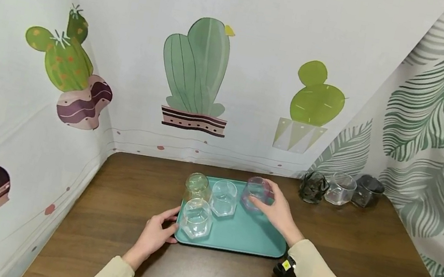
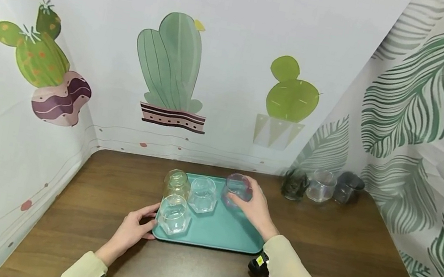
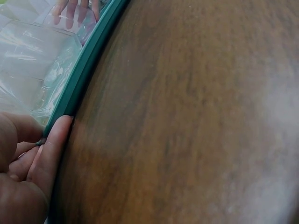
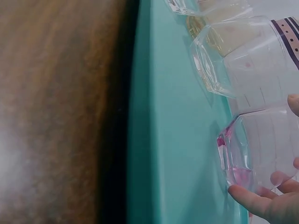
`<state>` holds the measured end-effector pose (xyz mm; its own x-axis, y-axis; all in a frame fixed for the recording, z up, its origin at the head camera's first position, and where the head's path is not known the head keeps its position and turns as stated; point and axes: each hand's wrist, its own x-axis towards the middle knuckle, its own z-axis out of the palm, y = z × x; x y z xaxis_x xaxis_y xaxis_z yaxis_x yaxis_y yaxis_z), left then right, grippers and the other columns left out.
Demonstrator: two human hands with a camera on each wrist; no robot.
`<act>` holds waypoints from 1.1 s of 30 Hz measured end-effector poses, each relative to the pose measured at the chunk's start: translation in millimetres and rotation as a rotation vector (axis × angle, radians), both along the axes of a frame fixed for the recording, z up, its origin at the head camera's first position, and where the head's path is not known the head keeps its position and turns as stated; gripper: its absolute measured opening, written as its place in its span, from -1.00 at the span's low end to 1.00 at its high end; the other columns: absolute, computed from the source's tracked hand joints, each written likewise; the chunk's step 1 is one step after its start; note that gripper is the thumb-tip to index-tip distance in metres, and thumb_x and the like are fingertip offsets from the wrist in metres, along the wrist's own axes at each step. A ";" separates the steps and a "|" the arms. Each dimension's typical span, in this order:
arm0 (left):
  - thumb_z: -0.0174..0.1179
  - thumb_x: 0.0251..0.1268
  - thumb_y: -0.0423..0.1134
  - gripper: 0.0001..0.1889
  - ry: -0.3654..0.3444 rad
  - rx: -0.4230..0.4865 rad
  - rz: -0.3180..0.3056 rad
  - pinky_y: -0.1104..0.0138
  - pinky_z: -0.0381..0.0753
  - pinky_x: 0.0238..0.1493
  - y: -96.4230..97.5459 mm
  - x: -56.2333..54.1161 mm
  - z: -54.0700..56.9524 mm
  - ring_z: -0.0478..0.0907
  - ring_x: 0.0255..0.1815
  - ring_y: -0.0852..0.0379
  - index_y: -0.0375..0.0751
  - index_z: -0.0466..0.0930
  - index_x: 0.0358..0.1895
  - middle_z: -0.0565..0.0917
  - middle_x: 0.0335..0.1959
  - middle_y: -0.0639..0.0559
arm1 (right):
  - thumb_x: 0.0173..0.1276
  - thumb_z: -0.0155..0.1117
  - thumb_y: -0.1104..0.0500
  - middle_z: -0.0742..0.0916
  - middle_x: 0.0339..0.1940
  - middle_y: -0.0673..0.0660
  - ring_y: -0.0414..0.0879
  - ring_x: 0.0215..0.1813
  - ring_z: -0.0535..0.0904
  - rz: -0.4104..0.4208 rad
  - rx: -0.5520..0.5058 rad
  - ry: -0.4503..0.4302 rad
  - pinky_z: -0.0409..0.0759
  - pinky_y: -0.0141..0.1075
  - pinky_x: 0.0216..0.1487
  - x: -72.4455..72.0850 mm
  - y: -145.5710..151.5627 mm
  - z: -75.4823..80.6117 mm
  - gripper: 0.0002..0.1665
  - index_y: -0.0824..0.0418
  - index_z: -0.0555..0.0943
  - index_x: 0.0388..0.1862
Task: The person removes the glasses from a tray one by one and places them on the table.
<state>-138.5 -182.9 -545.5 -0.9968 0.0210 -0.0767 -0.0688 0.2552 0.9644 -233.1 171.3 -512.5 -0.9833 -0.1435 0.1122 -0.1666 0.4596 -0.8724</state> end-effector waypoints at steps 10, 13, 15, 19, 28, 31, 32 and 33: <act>0.20 0.42 -0.54 -0.46 -0.009 0.005 0.026 0.23 0.84 -0.43 2.2 1.9 1.6 0.69 -0.23 -0.01 -0.32 0.49 0.45 0.61 0.12 -0.36 | 0.34 0.52 -0.13 0.48 0.49 0.31 0.33 0.44 0.44 -0.017 0.030 -0.025 0.57 0.23 0.34 20.0 11.6 1.7 -0.03 0.11 0.29 0.59; 0.20 0.42 -0.53 -0.46 -0.014 0.007 0.016 0.24 0.84 -0.41 0.7 1.0 1.4 0.68 -0.21 0.00 -0.28 0.49 0.46 0.60 0.13 -0.36 | 0.33 0.53 -0.13 0.49 0.48 0.32 0.33 0.42 0.45 -0.023 0.030 -0.017 0.58 0.23 0.34 27.0 15.5 2.8 -0.03 0.11 0.30 0.59; 0.20 0.42 -0.53 -0.46 -0.007 0.013 0.013 0.24 0.84 -0.41 0.0 0.8 0.8 0.69 -0.23 0.01 -0.29 0.49 0.46 0.60 0.13 -0.38 | 0.32 0.54 -0.12 0.50 0.48 0.32 0.33 0.42 0.45 -0.024 0.024 -0.010 0.57 0.23 0.34 31.4 18.1 4.2 -0.03 0.11 0.31 0.59; 0.19 0.41 -0.52 -0.45 0.011 0.022 0.002 0.24 0.84 -0.41 -1.1 1.0 0.2 0.69 -0.26 0.07 -0.31 0.48 0.46 0.60 0.12 -0.40 | 0.35 0.53 -0.07 0.52 0.45 0.33 0.35 0.40 0.47 -0.006 0.013 0.020 0.58 0.23 0.33 39.3 23.6 8.6 -0.07 0.15 0.32 0.57; 0.21 0.42 -0.52 -0.45 0.009 0.014 0.005 0.23 0.84 -0.42 -0.8 1.7 1.3 0.69 -0.26 0.04 -0.32 0.48 0.46 0.60 0.12 -0.39 | 0.34 0.55 0.03 0.55 0.36 0.39 0.33 0.31 0.54 0.019 0.018 0.050 0.74 0.08 0.18 55.0 42.4 13.0 -0.11 0.22 0.35 0.53; 0.22 0.40 -0.54 -0.45 -0.004 0.011 0.028 0.21 0.84 -0.44 1.0 1.3 1.1 0.70 -0.25 -0.01 -0.30 0.50 0.45 0.62 0.12 -0.35 | 0.33 0.56 0.07 0.57 0.33 0.39 0.31 0.30 0.55 0.017 0.014 0.065 0.74 0.07 0.17 59.9 50.3 13.4 -0.13 0.23 0.36 0.51; 0.22 0.40 -0.54 -0.46 -0.002 0.007 0.033 0.20 0.84 -0.44 1.6 1.2 0.9 0.70 -0.24 -0.02 -0.31 0.50 0.44 0.63 0.11 -0.34 | 0.33 0.56 0.08 0.58 0.32 0.38 0.31 0.30 0.55 0.013 0.013 0.069 0.75 0.06 0.16 61.5 53.0 13.6 -0.13 0.23 0.36 0.51; 0.22 0.39 -0.55 -0.46 0.000 0.003 0.041 0.18 0.84 -0.45 2.4 1.3 0.7 0.70 -0.24 -0.04 -0.33 0.51 0.44 0.63 0.11 -0.34 | 0.33 0.56 0.09 0.58 0.32 0.38 0.30 0.30 0.54 0.009 0.010 0.072 0.75 0.05 0.16 63.1 55.7 14.0 -0.14 0.24 0.37 0.50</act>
<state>-137.2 -180.5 -544.7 -0.9969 -0.0201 -0.0765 -0.0791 0.2493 0.9652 -170.1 227.0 -498.5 -0.9714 -0.1541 0.1806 -0.2327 0.4666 -0.8533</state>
